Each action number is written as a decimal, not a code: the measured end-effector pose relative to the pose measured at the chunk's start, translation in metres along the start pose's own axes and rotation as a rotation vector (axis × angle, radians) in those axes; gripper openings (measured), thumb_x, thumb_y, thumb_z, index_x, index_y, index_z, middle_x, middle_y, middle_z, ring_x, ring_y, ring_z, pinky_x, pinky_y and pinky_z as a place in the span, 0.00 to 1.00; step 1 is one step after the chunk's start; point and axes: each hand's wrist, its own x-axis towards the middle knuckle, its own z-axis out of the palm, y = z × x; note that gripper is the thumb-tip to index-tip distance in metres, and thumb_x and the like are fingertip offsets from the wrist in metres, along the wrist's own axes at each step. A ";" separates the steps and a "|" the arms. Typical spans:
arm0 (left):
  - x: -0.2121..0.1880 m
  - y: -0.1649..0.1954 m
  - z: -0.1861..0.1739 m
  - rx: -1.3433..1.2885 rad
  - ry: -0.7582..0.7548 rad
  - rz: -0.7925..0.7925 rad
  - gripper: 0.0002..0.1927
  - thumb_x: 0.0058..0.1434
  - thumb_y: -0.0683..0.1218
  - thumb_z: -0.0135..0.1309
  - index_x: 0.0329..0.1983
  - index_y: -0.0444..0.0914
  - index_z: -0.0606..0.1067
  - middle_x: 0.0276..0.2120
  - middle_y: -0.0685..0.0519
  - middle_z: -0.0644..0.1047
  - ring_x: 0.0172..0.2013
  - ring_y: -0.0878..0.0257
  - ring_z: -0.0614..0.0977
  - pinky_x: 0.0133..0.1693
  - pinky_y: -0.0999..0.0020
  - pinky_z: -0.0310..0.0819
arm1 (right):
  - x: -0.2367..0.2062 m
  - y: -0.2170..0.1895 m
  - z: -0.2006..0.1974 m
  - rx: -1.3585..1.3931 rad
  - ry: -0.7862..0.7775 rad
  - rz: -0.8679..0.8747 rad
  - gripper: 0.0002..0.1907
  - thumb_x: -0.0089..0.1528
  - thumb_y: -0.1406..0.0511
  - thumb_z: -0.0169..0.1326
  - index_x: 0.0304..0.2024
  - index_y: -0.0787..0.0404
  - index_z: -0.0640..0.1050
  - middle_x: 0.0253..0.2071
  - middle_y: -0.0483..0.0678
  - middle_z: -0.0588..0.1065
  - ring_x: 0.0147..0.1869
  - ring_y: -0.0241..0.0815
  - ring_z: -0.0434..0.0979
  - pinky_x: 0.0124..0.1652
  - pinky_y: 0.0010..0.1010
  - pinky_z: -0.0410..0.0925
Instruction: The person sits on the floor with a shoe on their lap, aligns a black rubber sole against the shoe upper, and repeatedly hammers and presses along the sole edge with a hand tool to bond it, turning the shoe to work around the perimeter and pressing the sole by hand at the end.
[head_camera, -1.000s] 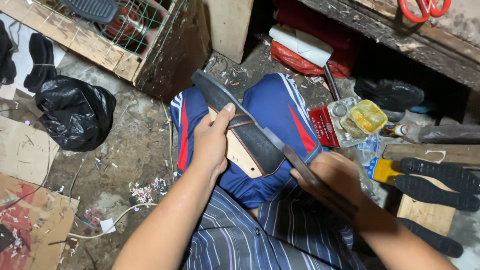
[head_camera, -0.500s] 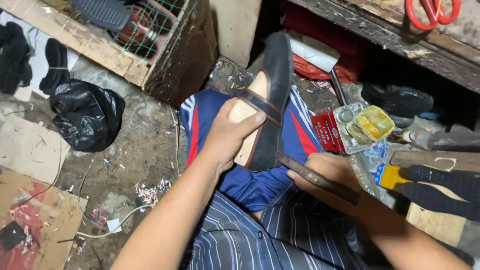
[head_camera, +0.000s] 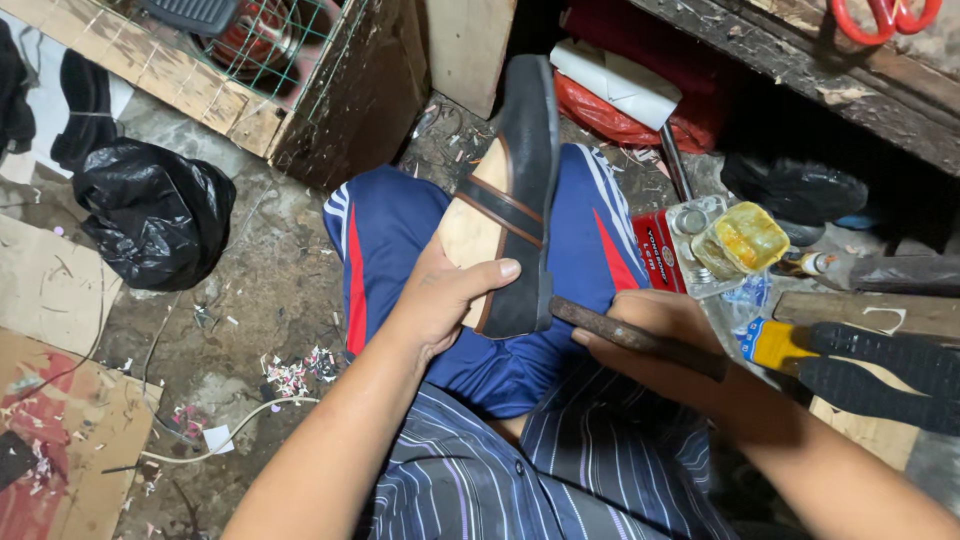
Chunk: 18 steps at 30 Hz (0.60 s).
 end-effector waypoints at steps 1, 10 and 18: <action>0.002 -0.001 -0.002 0.032 -0.010 -0.002 0.39 0.53 0.33 0.59 0.70 0.33 0.63 0.56 0.48 0.76 0.55 0.59 0.79 0.57 0.62 0.75 | 0.001 -0.005 -0.004 0.087 -0.034 0.007 0.14 0.60 0.62 0.61 0.24 0.61 0.74 0.19 0.46 0.67 0.23 0.43 0.70 0.26 0.35 0.63; 0.025 -0.007 -0.009 0.070 0.021 -0.012 0.33 0.54 0.33 0.60 0.65 0.31 0.67 0.52 0.48 0.78 0.51 0.60 0.81 0.53 0.62 0.78 | 0.031 0.000 -0.004 -0.255 -0.083 0.050 0.18 0.56 0.55 0.61 0.20 0.60 0.75 0.17 0.50 0.67 0.22 0.49 0.73 0.24 0.42 0.62; 0.030 -0.008 -0.009 0.098 0.032 -0.006 0.29 0.57 0.34 0.59 0.63 0.29 0.69 0.52 0.49 0.78 0.52 0.60 0.80 0.55 0.64 0.75 | 0.046 0.016 0.002 -0.502 -0.246 0.006 0.20 0.59 0.50 0.54 0.22 0.56 0.79 0.19 0.54 0.74 0.26 0.58 0.77 0.29 0.52 0.67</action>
